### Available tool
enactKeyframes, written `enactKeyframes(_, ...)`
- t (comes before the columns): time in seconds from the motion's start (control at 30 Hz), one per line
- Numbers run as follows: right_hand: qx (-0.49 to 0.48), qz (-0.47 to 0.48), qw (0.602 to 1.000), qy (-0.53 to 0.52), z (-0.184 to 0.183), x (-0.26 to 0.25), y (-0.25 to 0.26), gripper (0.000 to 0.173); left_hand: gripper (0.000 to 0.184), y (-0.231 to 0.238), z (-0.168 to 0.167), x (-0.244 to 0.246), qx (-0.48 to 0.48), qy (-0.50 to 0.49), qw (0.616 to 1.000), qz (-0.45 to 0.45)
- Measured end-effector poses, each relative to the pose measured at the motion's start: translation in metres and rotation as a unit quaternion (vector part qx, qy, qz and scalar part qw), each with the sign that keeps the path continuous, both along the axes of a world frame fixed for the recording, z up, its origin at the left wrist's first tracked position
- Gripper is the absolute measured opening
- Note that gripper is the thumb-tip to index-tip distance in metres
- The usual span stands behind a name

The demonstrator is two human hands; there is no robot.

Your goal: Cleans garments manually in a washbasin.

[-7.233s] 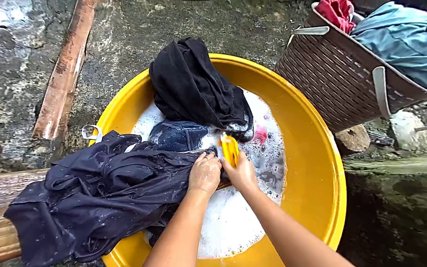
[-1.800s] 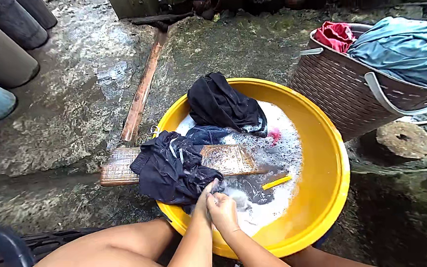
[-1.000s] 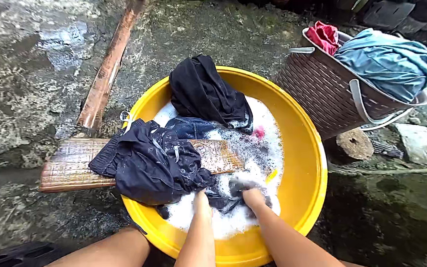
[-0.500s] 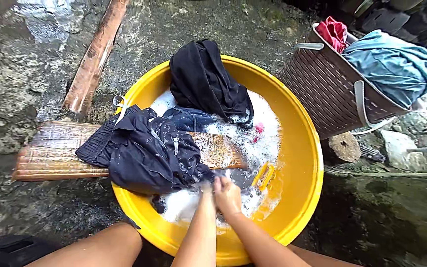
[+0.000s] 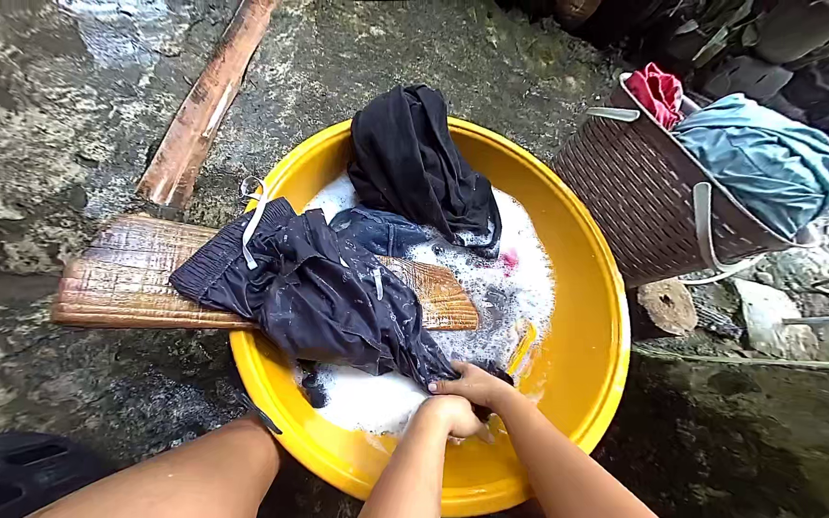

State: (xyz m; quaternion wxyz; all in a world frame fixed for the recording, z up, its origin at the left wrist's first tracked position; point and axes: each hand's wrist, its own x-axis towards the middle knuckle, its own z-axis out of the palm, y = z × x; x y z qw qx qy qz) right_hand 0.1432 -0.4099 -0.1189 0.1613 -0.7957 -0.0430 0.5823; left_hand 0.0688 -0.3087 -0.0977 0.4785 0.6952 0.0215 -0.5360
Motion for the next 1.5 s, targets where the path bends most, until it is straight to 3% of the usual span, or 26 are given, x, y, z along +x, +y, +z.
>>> enactKeyframes(0.1,-0.112,0.111,0.987,-0.033,-0.017,-0.008,-0.008,0.058,0.054,0.037,-0.010,-0.008,0.014,0.055,0.989,0.140)
enactKeyframes(0.2,-0.223,0.225,0.948,-0.017,-0.007,-0.006,0.006,0.057,0.069,0.074,0.004,-0.005,0.067,0.108,0.938,0.324)
enactKeyframes(0.3,-0.283,0.155,0.944,-0.070,0.000,0.001,0.012,0.052,0.080,0.101,0.026,0.000,0.108,0.091,0.904,0.403)
enactKeyframes(0.43,-0.267,0.063,0.948,-0.162,-0.005,0.017,0.007,0.050,0.087,0.111,0.037,-0.005,0.140,0.103,0.881,0.440)
enactKeyframes(0.53,-0.138,0.055,0.966,-0.211,0.017,0.015,0.021,0.043,0.091,0.088,0.010,-0.012,0.091,0.154,0.823,0.539)
enactKeyframes(0.63,0.139,0.000,0.973,-0.186,0.049,-0.024,0.039,0.058,0.081,0.062,-0.023,-0.019,-0.049,0.170,0.736,0.654)
enactKeyframes(0.67,0.215,-0.039,0.961,-0.171,0.061,-0.044,0.047,0.056,0.068,0.060,-0.027,-0.018,-0.101,0.122,0.725,0.670)
enactKeyframes(0.7,0.273,-0.077,0.943,-0.176,0.072,-0.062,0.054,0.042,0.055,0.062,-0.030,-0.016,-0.152,0.056,0.721,0.674)
enactKeyframes(0.77,0.359,-0.142,0.890,-0.244,0.086,-0.092,0.061,0.025,0.043,0.057,-0.025,-0.014,-0.138,-0.013,0.693,0.707)
enactKeyframes(0.8,0.379,-0.160,0.865,-0.289,0.089,-0.099,0.062,0.020,0.039,0.050,-0.021,-0.011,-0.090,-0.033,0.696,0.712)
enactKeyframes(0.87,0.336,-0.182,0.836,-0.393,0.091,-0.094,0.058,0.019,0.035,0.029,-0.006,-0.005,0.014,-0.069,0.744,0.664)
enactKeyframes(0.93,0.216,-0.237,0.827,-0.463,0.086,-0.066,0.046,0.018,0.034,0.000,0.021,0.003,-0.040,-0.045,0.715,0.696)
enactKeyframes(1.03,-0.008,-0.294,0.858,-0.421,0.078,-0.015,0.009,0.034,0.040,-0.018,0.062,0.021,-0.093,0.008,0.754,0.650)
enactKeyframes(1.1,-0.117,-0.212,0.897,-0.371,0.070,0.002,-0.011,0.042,0.039,-0.022,0.059,0.020,-0.112,0.000,0.809,0.578)
enactKeyframes(1.17,-0.195,-0.088,0.915,-0.343,0.064,0.009,-0.024,0.051,0.055,-0.021,0.040,0.006,-0.097,0.045,0.877,0.469)
enactKeyframes(1.2,-0.207,-0.045,0.915,-0.345,0.063,0.011,-0.027,0.056,0.061,-0.019,0.028,-0.002,-0.078,0.078,0.893,0.436)
enactKeyframes(1.23,-0.198,-0.017,0.916,-0.349,0.062,0.012,-0.026,0.058,0.063,-0.017,0.014,-0.009,-0.061,0.110,0.886,0.447)
enactKeyframes(1.3,-0.127,0.035,0.940,-0.315,0.054,0.010,-0.022,0.062,0.058,-0.012,-0.003,-0.017,-0.008,0.147,0.808,0.571)
enactKeyframes(1.37,-0.067,0.102,0.960,-0.250,0.035,0.000,-0.013,0.085,0.058,0.007,0.008,-0.015,0.113,0.132,0.739,0.651)
enactKeyframes(1.43,-0.077,0.158,0.962,-0.209,0.018,-0.020,0.004,0.110,0.066,0.026,0.013,-0.013,0.206,0.087,0.668,0.710)
enactKeyframes(1.5,-0.113,0.200,0.957,-0.177,0.003,-0.034,0.021,0.109,0.082,0.035,0.000,-0.012,0.201,0.018,0.601,0.774)
